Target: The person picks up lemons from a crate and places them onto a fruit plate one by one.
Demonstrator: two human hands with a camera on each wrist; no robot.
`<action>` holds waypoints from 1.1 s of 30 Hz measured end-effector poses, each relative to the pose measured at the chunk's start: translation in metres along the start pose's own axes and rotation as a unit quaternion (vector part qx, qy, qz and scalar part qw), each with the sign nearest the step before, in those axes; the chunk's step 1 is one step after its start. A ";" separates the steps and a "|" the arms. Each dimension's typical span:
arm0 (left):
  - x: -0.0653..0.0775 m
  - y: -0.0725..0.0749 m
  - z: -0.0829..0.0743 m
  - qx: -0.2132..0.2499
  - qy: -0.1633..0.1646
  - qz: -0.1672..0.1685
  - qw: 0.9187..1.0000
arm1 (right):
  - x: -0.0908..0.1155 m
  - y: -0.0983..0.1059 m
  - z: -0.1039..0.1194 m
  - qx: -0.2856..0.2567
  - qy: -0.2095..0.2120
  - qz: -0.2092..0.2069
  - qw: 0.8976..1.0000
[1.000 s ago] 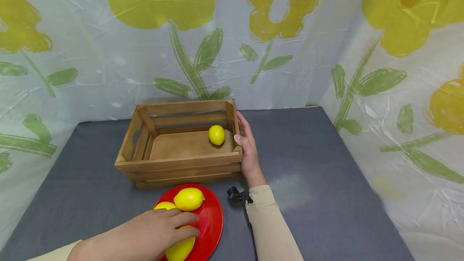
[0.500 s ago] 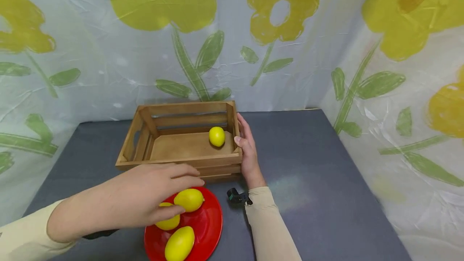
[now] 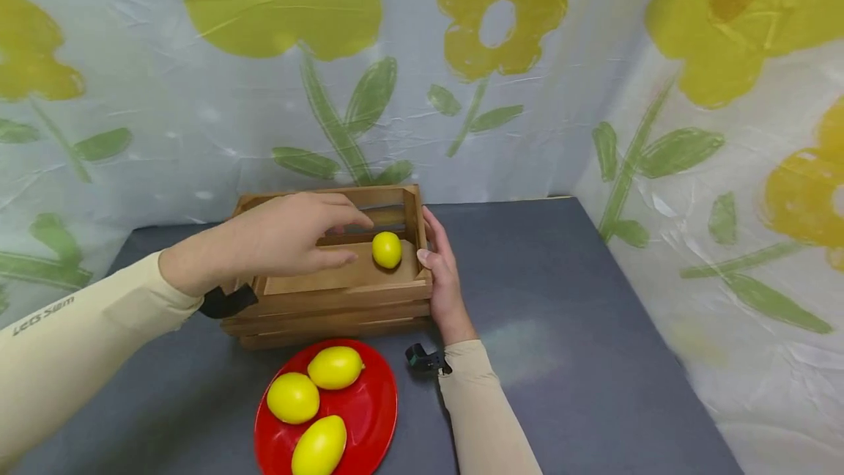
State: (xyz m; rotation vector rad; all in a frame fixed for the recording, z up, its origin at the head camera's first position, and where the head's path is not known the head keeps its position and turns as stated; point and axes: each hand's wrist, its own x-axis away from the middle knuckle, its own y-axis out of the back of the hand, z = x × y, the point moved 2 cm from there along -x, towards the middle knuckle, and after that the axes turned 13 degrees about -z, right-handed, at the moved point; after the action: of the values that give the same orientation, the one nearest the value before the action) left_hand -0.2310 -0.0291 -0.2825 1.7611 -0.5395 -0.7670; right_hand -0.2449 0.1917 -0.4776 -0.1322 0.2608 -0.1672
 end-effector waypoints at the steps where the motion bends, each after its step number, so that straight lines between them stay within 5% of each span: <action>1: -0.005 -0.001 0.005 0.001 0.002 0.003 1.000 | 0.000 0.000 0.000 -0.001 0.000 0.001 1.000; 8: -0.029 -0.015 0.036 0.011 0.026 0.038 0.999 | -0.001 -0.003 -0.003 -0.002 0.002 0.006 1.000; 15: -0.042 -0.048 0.061 0.010 0.021 0.068 0.997 | 0.000 -0.002 -0.005 0.001 0.004 0.010 1.000; 23: -0.064 -0.078 0.057 -0.005 -0.009 0.095 0.995 | -0.003 0.005 -0.004 -0.004 0.010 0.004 1.000; 33: -0.072 -0.104 0.055 -0.045 -0.023 0.108 0.993 | -0.003 0.003 -0.004 -0.002 0.015 0.008 1.000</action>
State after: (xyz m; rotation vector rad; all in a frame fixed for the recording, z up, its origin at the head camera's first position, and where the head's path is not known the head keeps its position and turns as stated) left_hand -0.3218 0.0158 -0.3760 1.5750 -0.7048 -0.6704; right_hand -0.2487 0.1949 -0.4807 -0.1325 0.2916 -0.1518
